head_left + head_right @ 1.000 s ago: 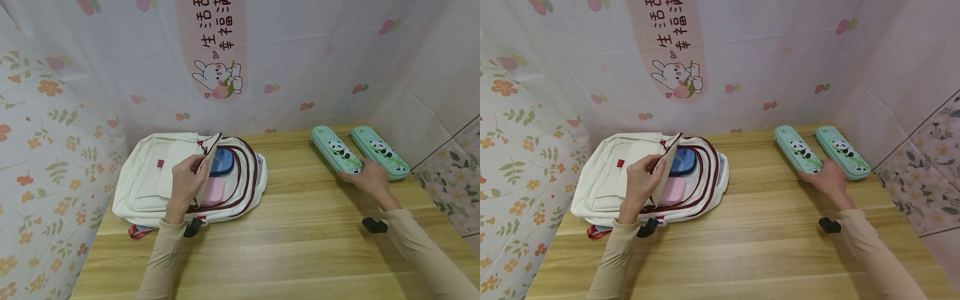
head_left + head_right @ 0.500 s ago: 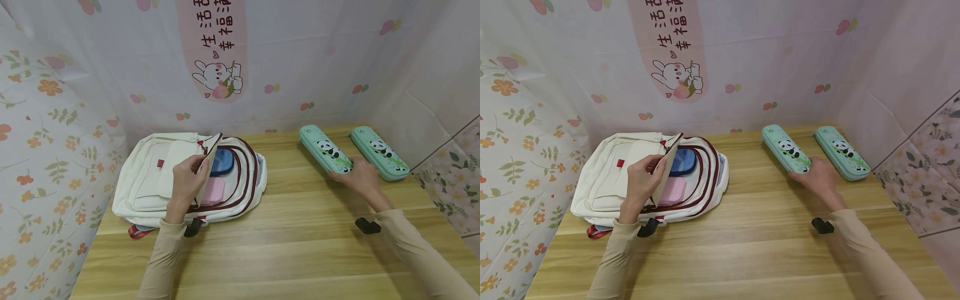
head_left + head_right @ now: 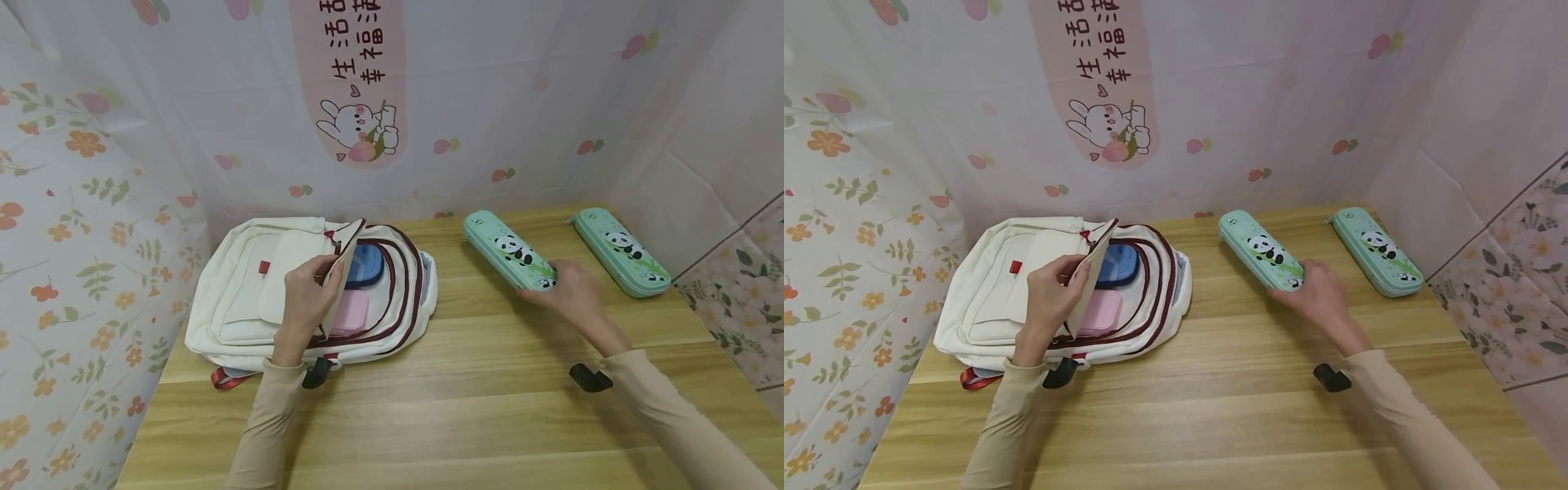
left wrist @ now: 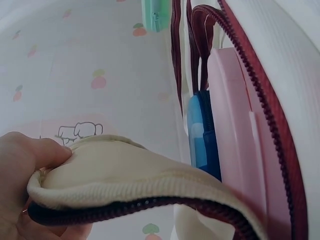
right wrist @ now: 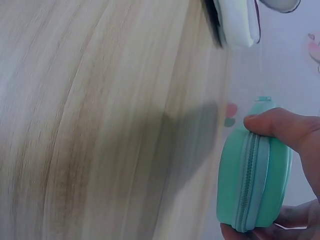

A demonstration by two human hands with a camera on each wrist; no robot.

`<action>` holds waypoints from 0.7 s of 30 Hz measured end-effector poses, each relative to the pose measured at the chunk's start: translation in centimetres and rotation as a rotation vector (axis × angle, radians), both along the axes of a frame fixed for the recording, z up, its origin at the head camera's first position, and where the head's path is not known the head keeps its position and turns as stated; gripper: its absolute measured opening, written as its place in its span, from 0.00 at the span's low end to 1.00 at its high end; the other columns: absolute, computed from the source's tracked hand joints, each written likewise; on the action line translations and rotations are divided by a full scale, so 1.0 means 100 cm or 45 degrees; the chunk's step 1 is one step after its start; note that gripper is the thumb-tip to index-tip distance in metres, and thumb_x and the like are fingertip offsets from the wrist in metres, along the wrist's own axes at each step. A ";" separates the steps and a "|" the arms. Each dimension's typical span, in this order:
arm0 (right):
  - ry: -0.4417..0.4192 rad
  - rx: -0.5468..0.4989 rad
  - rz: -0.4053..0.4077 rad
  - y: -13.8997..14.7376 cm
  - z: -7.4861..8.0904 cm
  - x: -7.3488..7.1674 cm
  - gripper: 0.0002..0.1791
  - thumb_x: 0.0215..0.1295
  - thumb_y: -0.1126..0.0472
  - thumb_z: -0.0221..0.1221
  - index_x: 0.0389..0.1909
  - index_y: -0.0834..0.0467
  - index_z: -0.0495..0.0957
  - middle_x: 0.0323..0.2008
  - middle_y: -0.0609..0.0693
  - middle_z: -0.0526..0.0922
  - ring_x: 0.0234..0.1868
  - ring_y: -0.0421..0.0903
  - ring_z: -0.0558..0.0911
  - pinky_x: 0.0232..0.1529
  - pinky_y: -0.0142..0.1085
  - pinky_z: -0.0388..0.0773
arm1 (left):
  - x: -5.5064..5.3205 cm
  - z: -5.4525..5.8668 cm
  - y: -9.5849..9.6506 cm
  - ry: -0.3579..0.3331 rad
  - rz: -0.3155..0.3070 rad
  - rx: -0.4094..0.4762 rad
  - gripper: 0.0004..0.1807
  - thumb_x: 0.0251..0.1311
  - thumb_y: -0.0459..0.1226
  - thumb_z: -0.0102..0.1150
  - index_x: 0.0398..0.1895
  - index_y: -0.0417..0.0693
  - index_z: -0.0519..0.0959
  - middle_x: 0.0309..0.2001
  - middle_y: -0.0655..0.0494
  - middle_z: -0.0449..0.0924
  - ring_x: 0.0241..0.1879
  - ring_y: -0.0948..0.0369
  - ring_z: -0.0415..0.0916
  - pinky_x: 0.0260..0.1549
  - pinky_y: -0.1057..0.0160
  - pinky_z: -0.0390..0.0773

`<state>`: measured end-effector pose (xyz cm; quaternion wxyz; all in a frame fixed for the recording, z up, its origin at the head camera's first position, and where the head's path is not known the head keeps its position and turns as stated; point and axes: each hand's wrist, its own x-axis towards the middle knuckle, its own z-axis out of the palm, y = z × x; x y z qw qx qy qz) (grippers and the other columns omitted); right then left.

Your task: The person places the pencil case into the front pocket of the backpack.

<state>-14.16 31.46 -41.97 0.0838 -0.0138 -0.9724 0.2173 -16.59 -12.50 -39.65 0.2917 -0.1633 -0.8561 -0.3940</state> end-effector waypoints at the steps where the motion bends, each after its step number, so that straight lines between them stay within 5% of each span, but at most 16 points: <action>1: -0.001 -0.005 0.006 -0.002 0.000 0.000 0.49 0.48 0.43 0.76 0.58 0.78 0.72 0.49 0.76 0.79 0.46 0.67 0.79 0.41 0.55 0.74 | 0.000 0.000 0.000 -0.001 0.003 -0.001 0.08 0.61 0.31 0.67 0.40 0.33 0.87 0.35 0.40 0.89 0.25 0.55 0.81 0.27 0.78 0.68; 11: -0.045 -0.013 0.066 -0.027 0.007 0.008 0.49 0.48 0.45 0.76 0.61 0.75 0.71 0.55 0.76 0.77 0.49 0.67 0.78 0.45 0.57 0.75 | 0.001 -0.001 0.000 -0.011 0.008 -0.005 0.09 0.61 0.31 0.66 0.40 0.32 0.86 0.36 0.39 0.89 0.26 0.54 0.83 0.25 0.60 0.77; 21: 0.016 -0.002 0.174 -0.056 0.014 0.017 0.45 0.46 0.47 0.77 0.60 0.72 0.74 0.54 0.71 0.80 0.48 0.63 0.80 0.42 0.53 0.75 | 0.002 -0.001 0.000 -0.006 0.008 -0.003 0.09 0.61 0.31 0.66 0.41 0.33 0.87 0.36 0.40 0.89 0.26 0.55 0.83 0.25 0.68 0.75</action>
